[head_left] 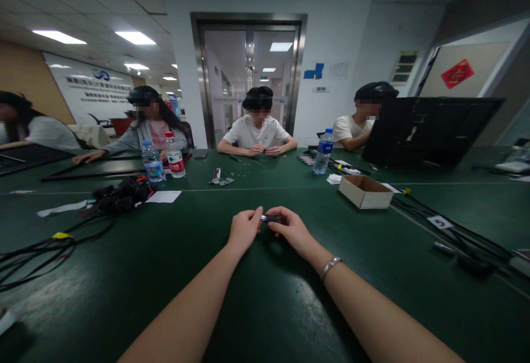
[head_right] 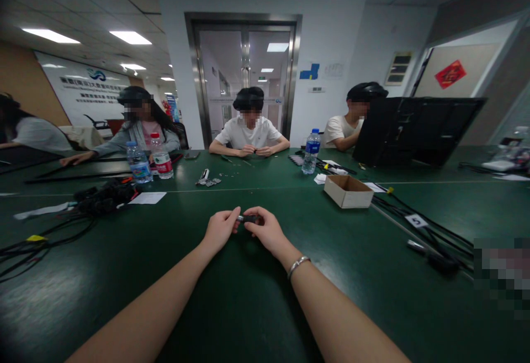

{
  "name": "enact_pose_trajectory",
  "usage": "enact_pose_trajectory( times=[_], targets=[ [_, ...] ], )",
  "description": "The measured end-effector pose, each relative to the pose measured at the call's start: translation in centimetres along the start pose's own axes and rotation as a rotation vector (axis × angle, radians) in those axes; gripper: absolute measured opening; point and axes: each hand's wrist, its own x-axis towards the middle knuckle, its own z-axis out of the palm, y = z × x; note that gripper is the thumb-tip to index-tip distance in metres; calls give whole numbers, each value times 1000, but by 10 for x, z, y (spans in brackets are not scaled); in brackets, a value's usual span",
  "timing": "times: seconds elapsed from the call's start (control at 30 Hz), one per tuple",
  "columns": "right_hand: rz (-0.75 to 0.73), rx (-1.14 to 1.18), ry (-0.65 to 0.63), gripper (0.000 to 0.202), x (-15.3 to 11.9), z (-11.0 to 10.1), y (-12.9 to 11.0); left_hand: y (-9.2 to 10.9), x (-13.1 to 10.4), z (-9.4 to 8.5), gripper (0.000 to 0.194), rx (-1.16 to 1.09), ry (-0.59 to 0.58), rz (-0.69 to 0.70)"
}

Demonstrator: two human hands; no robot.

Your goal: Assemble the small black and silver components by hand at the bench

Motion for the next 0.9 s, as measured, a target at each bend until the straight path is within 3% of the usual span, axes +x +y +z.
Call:
enact_pose_trajectory(
  times=[0.47, 0.9],
  targets=[
    [19, 27, -8, 28, -3, 1, -6, 2, -2, -1, 48, -45, -50, 52],
    [20, 71, 23, 28, -3, 1, -7, 0, -2, 0, 29, -250, -146, 86]
  ],
)
